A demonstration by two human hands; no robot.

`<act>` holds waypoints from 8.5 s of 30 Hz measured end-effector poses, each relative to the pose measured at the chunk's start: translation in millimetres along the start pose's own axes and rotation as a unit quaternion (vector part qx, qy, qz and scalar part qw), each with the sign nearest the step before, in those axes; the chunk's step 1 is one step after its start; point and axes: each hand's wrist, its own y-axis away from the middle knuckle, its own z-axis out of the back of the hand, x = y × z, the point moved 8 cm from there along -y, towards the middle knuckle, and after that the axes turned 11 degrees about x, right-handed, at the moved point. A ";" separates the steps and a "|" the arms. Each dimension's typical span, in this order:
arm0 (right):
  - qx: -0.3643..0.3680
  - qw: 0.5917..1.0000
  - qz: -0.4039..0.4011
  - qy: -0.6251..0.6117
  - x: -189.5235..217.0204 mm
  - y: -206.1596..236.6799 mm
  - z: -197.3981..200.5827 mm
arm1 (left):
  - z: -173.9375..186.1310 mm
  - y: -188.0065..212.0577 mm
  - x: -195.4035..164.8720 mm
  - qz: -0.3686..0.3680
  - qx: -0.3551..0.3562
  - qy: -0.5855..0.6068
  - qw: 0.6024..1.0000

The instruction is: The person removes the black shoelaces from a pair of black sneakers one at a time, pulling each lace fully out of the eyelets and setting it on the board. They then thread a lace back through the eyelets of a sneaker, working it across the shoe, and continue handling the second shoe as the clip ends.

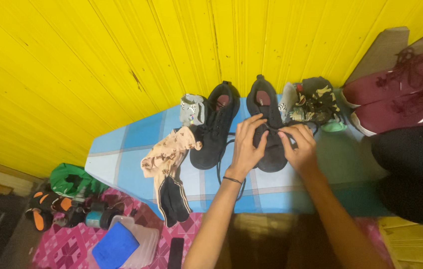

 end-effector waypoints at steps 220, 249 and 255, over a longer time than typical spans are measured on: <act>-0.083 0.965 -0.140 -0.208 -26.6 -3.2 -0.7 | -92.2 -1.1 40.7 0.293 0.007 0.459 0.839; 0.042 0.987 -0.026 -0.152 19.5 -2.1 -7.5 | -116.3 3.1 53.1 0.316 -0.087 0.659 0.677; -0.048 0.921 -0.165 -0.349 -21.5 23.7 -12.8 | -114.0 0.9 79.3 0.332 -0.158 0.671 0.644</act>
